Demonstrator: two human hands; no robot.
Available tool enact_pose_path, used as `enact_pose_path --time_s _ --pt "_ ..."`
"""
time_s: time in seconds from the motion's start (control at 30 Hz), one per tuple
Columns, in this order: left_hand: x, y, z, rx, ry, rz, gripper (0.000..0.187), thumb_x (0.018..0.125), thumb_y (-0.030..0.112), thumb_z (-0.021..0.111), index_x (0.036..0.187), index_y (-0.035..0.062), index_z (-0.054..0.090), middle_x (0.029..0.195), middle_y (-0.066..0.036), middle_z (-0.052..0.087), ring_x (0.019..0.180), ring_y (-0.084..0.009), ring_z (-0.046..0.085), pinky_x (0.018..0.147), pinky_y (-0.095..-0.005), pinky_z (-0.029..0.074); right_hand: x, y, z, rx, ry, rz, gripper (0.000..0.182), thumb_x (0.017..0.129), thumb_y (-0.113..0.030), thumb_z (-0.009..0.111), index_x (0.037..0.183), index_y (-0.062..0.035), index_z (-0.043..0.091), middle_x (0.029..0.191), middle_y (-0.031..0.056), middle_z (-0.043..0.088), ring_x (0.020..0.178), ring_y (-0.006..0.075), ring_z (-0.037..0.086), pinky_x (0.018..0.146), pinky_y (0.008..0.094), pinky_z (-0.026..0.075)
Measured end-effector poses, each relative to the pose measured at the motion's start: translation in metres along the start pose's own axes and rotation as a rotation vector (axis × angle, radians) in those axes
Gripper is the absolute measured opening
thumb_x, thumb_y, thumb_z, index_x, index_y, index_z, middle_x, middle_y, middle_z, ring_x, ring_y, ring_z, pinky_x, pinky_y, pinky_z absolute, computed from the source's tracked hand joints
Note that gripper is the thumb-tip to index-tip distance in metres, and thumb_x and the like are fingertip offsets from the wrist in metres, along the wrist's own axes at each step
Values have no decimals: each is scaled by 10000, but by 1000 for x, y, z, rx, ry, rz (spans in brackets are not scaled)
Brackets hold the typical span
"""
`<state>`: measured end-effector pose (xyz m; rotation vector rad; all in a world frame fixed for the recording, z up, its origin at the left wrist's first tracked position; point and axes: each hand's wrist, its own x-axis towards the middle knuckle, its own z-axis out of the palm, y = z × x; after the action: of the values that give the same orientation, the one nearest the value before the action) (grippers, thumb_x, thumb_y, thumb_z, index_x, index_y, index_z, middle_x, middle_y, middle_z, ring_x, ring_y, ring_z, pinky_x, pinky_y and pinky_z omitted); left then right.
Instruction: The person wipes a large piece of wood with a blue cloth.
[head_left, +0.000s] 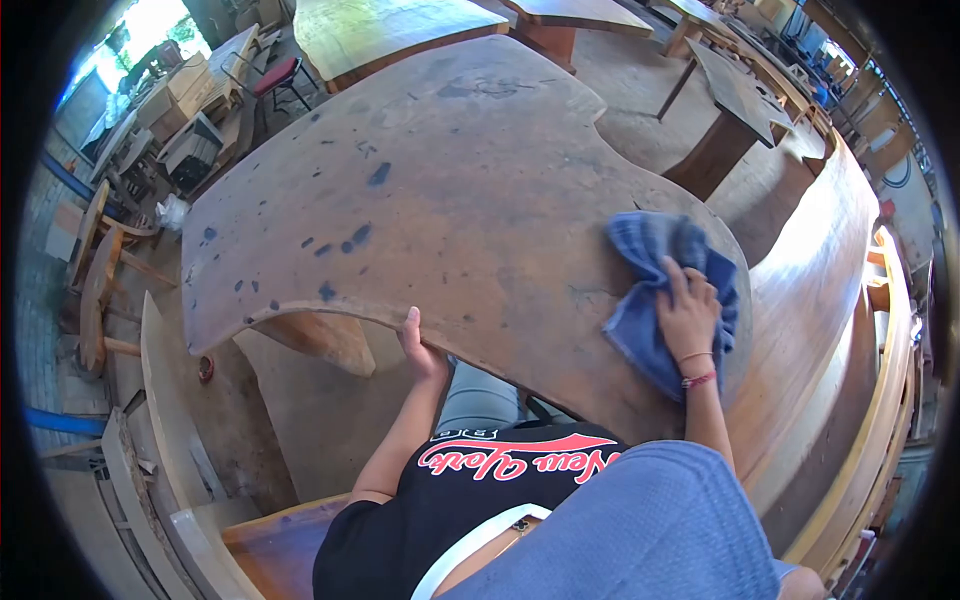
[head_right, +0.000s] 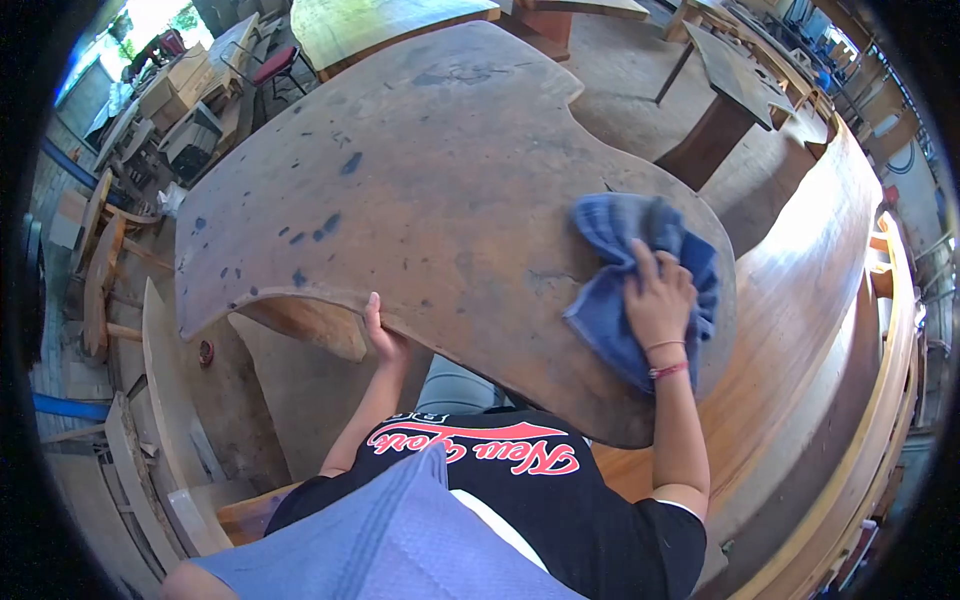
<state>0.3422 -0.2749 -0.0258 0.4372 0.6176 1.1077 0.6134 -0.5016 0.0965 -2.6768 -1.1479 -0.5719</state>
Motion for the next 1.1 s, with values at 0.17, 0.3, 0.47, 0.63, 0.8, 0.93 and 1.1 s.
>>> enact_pose_path --time_s 0.17,0.3,0.47,0.63,0.8,0.93,1.1 --pt "-8 6 16 13 29 1 419 870 272 558 1219 70 448 1185 -90 509 1096 -218 511 928 -376 441 -41 29 -17 -119 -58 113 515 830 -272 564 1334 -262 456 1145 46 470 1017 261 461 855 412 357" --pt "-3 -1 8 -64 18 -34 415 867 296 559 1197 65 459 1180 -96 514 1086 -218 520 918 -372 455 -56 -23 -39 17 -81 -39 572 768 -217 614 1322 -234 470 1136 76 465 1050 284 427 907 411 324" --pt "-4 1 10 -51 6 -26 414 866 298 560 1193 63 461 1179 -94 515 1085 -216 522 916 -368 459 -50 -40 -49 233 -154 -185 561 737 -214 654 1281 -259 521 1141 61 485 1086 262 434 948 396 310" --pt "-1 -1 7 83 70 -13 538 867 443 482 1244 59 491 1233 -96 524 1134 -247 492 963 -388 388 -32 20 -23 66 -66 23 539 778 -226 605 1305 -269 498 1150 43 476 1063 255 448 920 386 330" --pt "-9 6 18 -5 -6 -16 412 868 305 550 1190 61 467 1179 -93 513 1090 -217 516 924 -371 451 -29 22 -21 -23 -80 17 547 833 -330 590 1354 -247 449 1176 56 460 1102 261 433 944 403 321" --pt "-9 2 19 101 88 32 492 882 395 475 1217 37 501 1207 -107 532 1094 -226 523 939 -365 424 -22 -13 -28 99 -137 -171 612 809 -490 603 1346 -237 452 1207 96 453 1128 304 408 970 427 288" --pt "-9 5 18 40 29 27 399 865 279 535 1173 29 488 1166 -117 525 1078 -218 526 910 -365 450 3 -88 -28 346 -199 -629 636 773 -522 622 1332 -261 471 1189 93 464 1100 300 410 958 424 302"
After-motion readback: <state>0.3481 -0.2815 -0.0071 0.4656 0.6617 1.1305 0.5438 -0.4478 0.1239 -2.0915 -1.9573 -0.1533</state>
